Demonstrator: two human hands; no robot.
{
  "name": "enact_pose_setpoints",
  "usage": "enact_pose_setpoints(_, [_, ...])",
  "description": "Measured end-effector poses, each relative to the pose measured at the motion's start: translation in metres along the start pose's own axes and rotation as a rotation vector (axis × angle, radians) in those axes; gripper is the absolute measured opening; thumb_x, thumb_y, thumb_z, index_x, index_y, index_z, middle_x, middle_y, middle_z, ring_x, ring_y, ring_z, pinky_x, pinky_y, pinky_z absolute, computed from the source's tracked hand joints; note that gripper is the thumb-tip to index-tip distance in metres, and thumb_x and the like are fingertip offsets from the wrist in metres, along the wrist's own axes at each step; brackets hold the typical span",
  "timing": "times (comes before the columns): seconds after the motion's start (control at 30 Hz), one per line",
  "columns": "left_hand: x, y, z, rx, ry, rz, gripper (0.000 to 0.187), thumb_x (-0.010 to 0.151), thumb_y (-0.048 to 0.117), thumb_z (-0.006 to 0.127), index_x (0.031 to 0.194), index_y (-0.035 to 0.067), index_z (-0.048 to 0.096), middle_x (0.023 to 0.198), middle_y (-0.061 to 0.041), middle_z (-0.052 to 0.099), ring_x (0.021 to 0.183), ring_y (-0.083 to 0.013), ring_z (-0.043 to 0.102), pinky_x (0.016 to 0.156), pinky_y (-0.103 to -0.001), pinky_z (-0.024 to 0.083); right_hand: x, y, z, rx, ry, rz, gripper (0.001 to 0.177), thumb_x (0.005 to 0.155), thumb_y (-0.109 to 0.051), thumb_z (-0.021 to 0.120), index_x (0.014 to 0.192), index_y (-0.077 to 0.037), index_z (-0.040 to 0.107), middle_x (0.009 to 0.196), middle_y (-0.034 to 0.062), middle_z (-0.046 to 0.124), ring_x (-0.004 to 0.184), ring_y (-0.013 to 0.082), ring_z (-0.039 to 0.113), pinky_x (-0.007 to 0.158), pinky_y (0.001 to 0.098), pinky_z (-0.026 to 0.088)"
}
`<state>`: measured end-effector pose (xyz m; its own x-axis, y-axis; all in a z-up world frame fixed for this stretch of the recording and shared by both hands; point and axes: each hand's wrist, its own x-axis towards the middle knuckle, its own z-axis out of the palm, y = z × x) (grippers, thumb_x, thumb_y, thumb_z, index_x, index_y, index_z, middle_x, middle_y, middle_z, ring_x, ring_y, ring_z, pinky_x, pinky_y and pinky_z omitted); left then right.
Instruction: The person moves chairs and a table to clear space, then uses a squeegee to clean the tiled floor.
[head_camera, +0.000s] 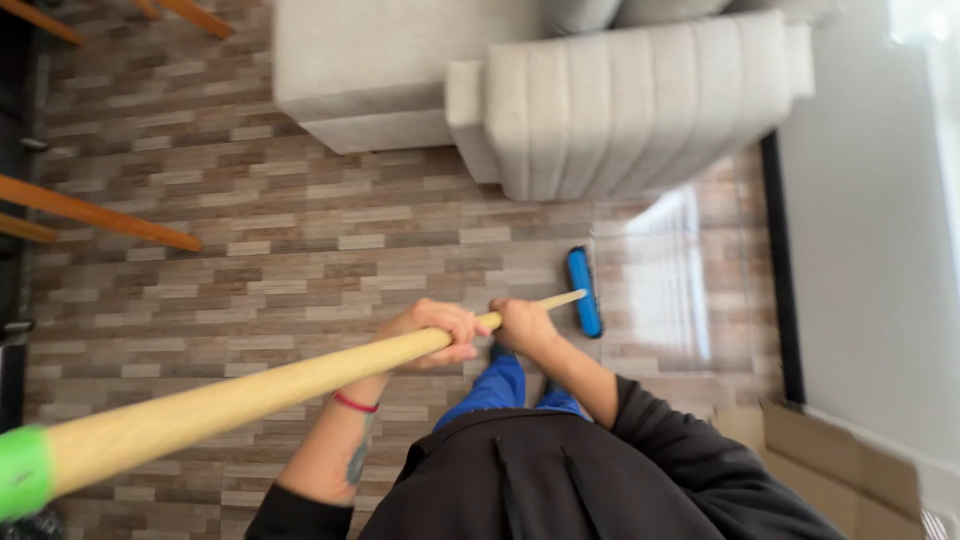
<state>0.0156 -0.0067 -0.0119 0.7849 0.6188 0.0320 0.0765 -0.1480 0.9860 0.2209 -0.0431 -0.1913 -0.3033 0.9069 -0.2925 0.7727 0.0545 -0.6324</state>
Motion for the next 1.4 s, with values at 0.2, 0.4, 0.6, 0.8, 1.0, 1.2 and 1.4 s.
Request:
enact_pose_setpoints(0.2, [0.097,-0.076,0.154,-0.055,-0.001,0.091,0.012,0.086,0.010,0.080,0.089,0.006,0.070,0.105,-0.011,0.075,0.113,-0.0247,0.072,0.094,-0.035,0.057,-0.104,0.216,-0.005,-0.037,0.126,0.359,0.022,0.081,-0.026,0.075,0.100,-0.014,0.072,0.098,0.0175,0.074,0.094,0.0388,0.071,0.081,0.0510,0.055])
enact_pose_setpoints(0.4, [0.106,-0.168,0.294,-0.220,-0.056,-0.062,0.017,0.090,0.015,0.081,0.096,0.007,0.067,0.110,-0.008,0.073,0.095,-0.0231,0.066,0.089,-0.033,0.054,-0.196,0.309,0.021,-0.102,0.073,0.589,0.027,0.083,-0.024,0.075,0.105,-0.010,0.069,0.114,0.0149,0.070,0.110,0.0354,0.066,0.091,0.0471,0.054])
enact_pose_setpoints(0.6, [0.024,-0.167,0.249,-0.179,-0.081,0.019,0.021,0.086,0.013,0.083,0.095,0.005,0.066,0.109,-0.010,0.072,0.095,-0.0224,0.066,0.088,-0.033,0.054,-0.180,0.280,0.116,-0.128,0.112,0.254,0.022,0.080,-0.019,0.073,0.100,-0.010,0.072,0.103,0.0146,0.075,0.109,0.0350,0.067,0.104,0.0476,0.047])
enact_pose_setpoints(0.8, [-0.079,-0.005,0.082,0.084,-0.123,0.063,0.016,0.087,0.010,0.080,0.093,0.002,0.067,0.101,-0.014,0.076,0.105,-0.0288,0.075,0.112,-0.042,0.052,-0.102,0.019,0.108,0.083,0.030,0.084,0.023,0.083,-0.032,0.076,0.090,-0.011,0.070,0.086,0.0179,0.074,0.087,0.0397,0.071,0.077,0.0522,0.055])
enact_pose_setpoints(1.0, [-0.136,0.073,0.059,0.271,-0.142,-0.289,0.019,0.084,0.011,0.081,0.088,0.001,0.066,0.098,-0.011,0.077,0.091,-0.0299,0.074,0.099,-0.043,0.055,-0.089,-0.093,0.135,0.314,0.114,-0.171,0.023,0.080,-0.030,0.076,0.083,-0.010,0.067,0.085,0.0154,0.072,0.084,0.0399,0.069,0.071,0.0515,0.054])
enact_pose_setpoints(1.2, [-0.118,0.091,0.103,0.249,-0.176,-0.109,0.017,0.084,0.006,0.080,0.084,0.001,0.064,0.088,-0.011,0.074,0.106,-0.0283,0.076,0.110,-0.042,0.050,-0.150,-0.081,0.077,0.219,0.075,-0.105,0.019,0.081,-0.030,0.074,0.084,-0.012,0.067,0.083,0.0113,0.072,0.083,0.0367,0.071,0.071,0.0500,0.054])
enact_pose_setpoints(1.4, [-0.047,0.018,0.211,0.052,-0.161,0.077,0.013,0.088,0.007,0.081,0.090,0.005,0.068,0.101,-0.010,0.077,0.113,-0.0248,0.076,0.124,-0.046,0.048,-0.239,0.076,0.037,-0.039,0.169,0.201,0.013,0.079,-0.023,0.074,0.088,-0.014,0.072,0.085,0.0129,0.073,0.085,0.0374,0.071,0.075,0.0509,0.056])
